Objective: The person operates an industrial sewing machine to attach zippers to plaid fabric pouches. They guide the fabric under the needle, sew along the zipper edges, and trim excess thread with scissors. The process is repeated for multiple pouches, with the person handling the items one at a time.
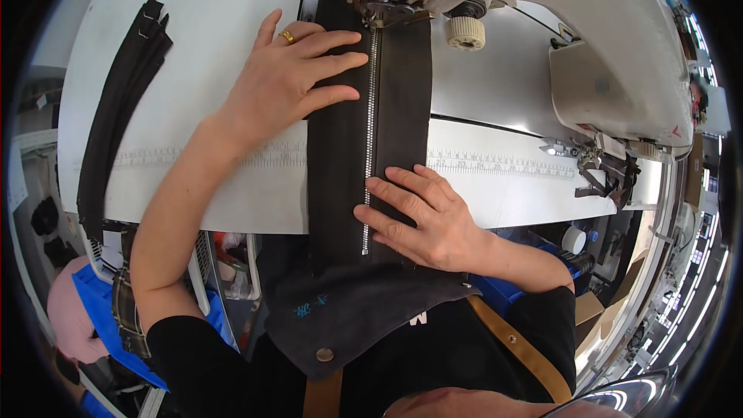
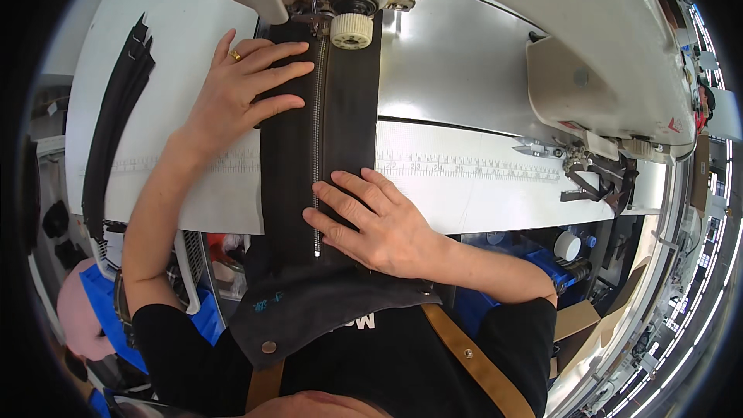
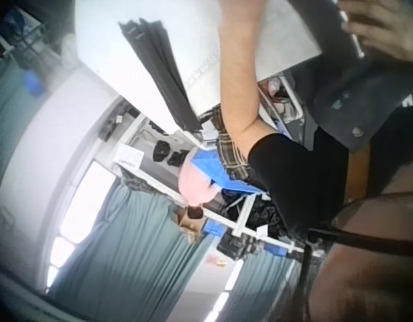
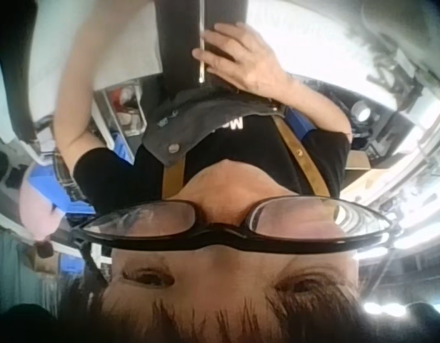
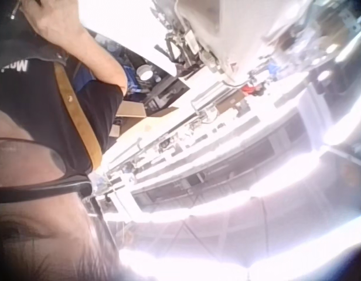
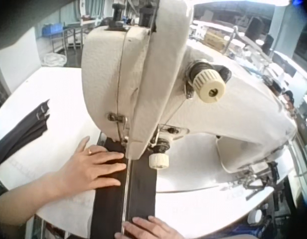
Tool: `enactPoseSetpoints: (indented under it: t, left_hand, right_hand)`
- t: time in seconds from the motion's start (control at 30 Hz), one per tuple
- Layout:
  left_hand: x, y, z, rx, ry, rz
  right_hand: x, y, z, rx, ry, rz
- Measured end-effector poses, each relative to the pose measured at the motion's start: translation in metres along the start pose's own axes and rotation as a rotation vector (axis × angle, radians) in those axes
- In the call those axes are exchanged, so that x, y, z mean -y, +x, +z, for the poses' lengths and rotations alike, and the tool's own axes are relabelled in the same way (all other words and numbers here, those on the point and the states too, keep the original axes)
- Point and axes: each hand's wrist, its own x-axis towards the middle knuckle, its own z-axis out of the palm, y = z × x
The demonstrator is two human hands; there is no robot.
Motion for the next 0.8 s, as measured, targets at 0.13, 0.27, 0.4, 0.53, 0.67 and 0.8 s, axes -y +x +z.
enactPoseSetpoints:
  t: [0.13,0.27,0.4,0.53,0.67,0.8]
  left_hand:
    - [0.003,0.002,0.0,0.026,-0.009,0.006]
    - [0.005,0.004,0.003,-0.004,0.049,0.043]
    - [-0.013,-0.004,0.011,-0.07,0.16,0.015]
    - [-0.019,-0.005,0.013,-0.069,0.159,-0.033]
    - [-0.021,-0.005,0.012,-0.051,0.103,-0.046]
    - [-0.023,-0.003,0.011,-0.057,0.095,-0.013]
  right_hand:
    - [-0.001,0.002,0.0,-0.017,0.009,-0.007]
    - [-0.008,0.006,-0.002,-0.011,-0.018,-0.023]
    - [-0.013,0.013,-0.005,-0.001,-0.025,-0.012]
    - [-0.006,0.01,-0.002,-0.018,-0.053,-0.067]
    - [-0.015,0.014,-0.001,-0.042,-0.061,-0.086]
    - [-0.025,0.021,-0.002,-0.044,-0.08,-0.119]
